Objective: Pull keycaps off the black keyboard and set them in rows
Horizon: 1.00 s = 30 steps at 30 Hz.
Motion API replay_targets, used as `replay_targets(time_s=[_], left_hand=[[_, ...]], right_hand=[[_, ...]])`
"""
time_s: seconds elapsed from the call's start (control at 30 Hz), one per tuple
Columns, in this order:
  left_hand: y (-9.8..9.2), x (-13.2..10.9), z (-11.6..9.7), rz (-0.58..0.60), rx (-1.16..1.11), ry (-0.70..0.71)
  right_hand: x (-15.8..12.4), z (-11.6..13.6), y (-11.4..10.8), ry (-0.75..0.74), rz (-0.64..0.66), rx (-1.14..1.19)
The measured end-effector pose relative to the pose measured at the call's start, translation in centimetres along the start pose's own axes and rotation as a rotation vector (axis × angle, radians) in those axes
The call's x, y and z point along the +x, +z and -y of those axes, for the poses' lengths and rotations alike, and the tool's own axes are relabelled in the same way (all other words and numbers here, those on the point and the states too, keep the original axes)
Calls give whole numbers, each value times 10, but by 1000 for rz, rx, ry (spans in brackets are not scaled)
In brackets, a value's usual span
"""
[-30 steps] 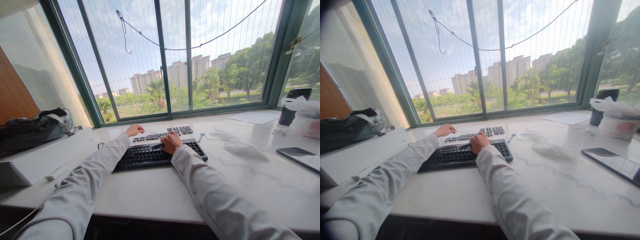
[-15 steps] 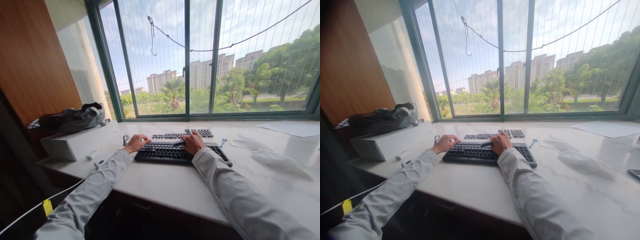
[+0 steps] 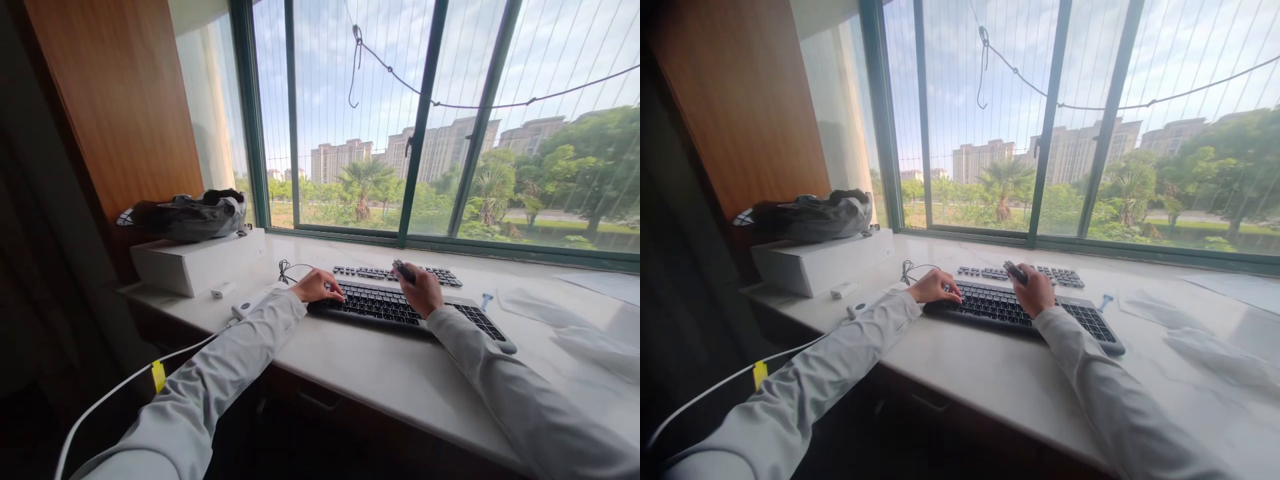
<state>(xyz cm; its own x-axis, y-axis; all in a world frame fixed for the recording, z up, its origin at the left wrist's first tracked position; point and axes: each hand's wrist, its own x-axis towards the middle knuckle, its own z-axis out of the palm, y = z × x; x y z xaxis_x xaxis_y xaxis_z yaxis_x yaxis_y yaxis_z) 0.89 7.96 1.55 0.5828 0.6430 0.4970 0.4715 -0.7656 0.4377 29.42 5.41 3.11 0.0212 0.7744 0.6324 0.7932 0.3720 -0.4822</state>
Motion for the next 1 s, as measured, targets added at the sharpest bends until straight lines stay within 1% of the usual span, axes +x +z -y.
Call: replay_targets(time_s=[0.07,0.2,0.27,0.33,0.4,0.47,0.53,0.63,0.83,1.0], left_hand=[[1,0,1,1,-5,-24],[2,1,2,17,-13,-76],[2,1,3,32,-18,-99],[1,1,3,47,-20,-117],[0,2,2,64,-32,-125],[-1,2,1,84,-53,-126],[-3,2,0,103,-65,-130],[-4,3,-2,117,-56,-150],[-4,3,-1,128,-59,-159],[-4,3,-3,132,-69,-174]], right_hand=[[3,18,11,93,34,357],[7,54,41,399,197,1107],[8,66,55,499,211,1322],[8,72,65,533,233,1408],[7,74,72,527,233,1442],[5,74,76,529,210,1480],[3,74,78,565,195,1532],[-1,76,82,610,207,1586],[-4,81,90,565,185,1598],[-3,81,93,568,175,1633]])
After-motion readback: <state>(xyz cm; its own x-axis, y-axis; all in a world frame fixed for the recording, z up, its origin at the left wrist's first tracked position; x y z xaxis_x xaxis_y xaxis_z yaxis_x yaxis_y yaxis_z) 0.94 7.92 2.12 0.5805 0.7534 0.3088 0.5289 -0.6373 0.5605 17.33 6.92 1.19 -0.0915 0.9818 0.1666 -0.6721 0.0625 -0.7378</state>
